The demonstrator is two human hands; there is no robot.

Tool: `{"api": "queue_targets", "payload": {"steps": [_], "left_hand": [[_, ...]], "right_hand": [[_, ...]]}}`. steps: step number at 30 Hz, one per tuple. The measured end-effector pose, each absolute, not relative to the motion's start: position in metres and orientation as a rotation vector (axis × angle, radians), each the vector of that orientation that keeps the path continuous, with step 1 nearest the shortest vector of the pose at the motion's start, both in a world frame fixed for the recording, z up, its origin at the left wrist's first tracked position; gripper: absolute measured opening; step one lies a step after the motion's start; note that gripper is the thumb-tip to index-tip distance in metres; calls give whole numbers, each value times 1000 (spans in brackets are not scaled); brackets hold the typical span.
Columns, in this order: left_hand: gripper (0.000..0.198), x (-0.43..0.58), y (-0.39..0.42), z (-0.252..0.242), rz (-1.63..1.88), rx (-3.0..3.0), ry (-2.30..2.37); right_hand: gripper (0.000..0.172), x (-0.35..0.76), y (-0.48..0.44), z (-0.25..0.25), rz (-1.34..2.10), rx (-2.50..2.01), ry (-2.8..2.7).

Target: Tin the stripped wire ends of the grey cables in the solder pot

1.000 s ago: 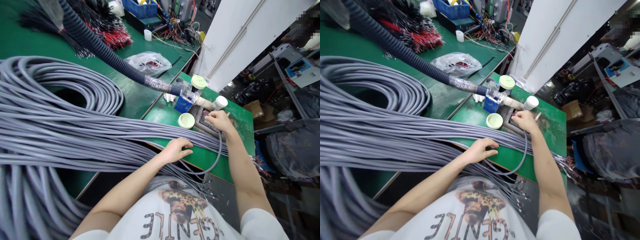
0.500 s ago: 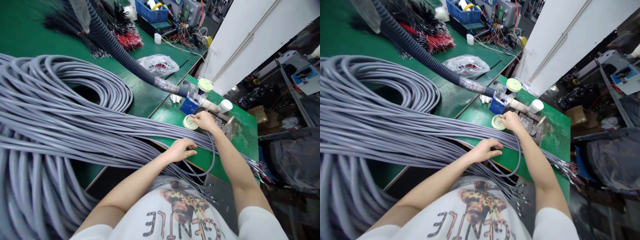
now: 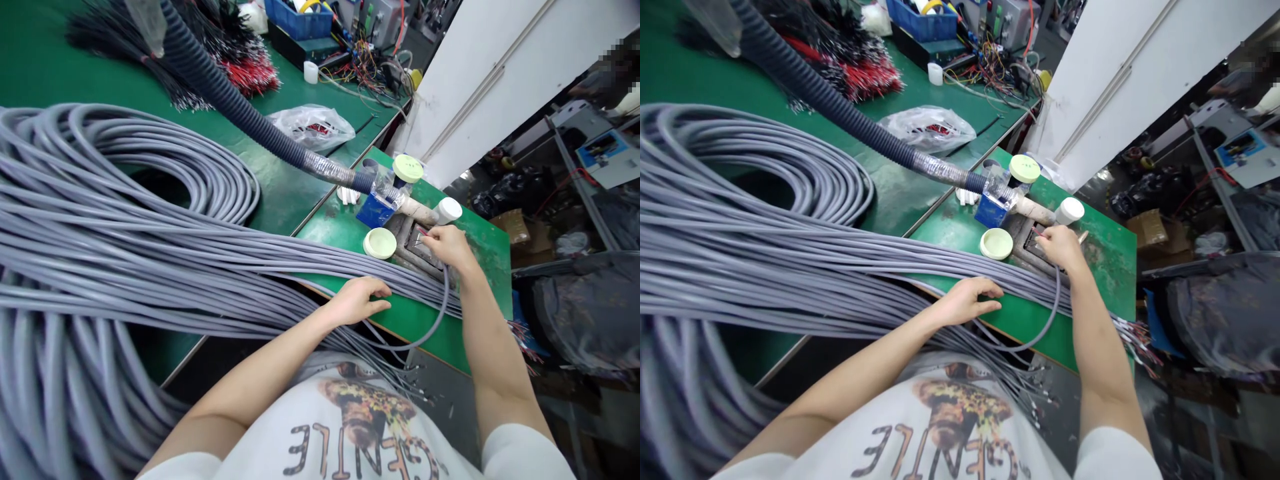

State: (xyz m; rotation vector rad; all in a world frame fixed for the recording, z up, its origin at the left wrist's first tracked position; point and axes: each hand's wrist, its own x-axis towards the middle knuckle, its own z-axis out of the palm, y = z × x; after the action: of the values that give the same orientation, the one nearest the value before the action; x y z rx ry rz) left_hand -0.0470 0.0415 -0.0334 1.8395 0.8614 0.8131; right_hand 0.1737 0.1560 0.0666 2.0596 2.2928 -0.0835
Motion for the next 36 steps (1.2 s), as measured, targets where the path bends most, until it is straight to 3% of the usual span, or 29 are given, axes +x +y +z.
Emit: {"api": "queue_targets", "payload": {"steps": [14, 23, 25, 29, 33, 36], "left_hand": [[20, -47, 41, -31, 792, 1793, 880], [21, -46, 41, -33, 806, 1767, 880], [21, -46, 41, -34, 810, 1727, 876], [24, -40, 40, -31, 859, 1424, 852], [33, -22, 35, -24, 1088, 878, 698], [27, -7, 30, -17, 1249, 645, 569]], "right_hand": [[27, 246, 177, 8, -86, 2349, 1939], [28, 239, 162, 29, -175, 2430, 2051], [34, 229, 145, 44, -285, 2455, 2184], [34, 191, 99, 67, -853, 2474, 2540], [33, 148, 58, 69, -1277, 2390, 2610], [31, 127, 42, 63, -1554, 2324, 2606]]}}
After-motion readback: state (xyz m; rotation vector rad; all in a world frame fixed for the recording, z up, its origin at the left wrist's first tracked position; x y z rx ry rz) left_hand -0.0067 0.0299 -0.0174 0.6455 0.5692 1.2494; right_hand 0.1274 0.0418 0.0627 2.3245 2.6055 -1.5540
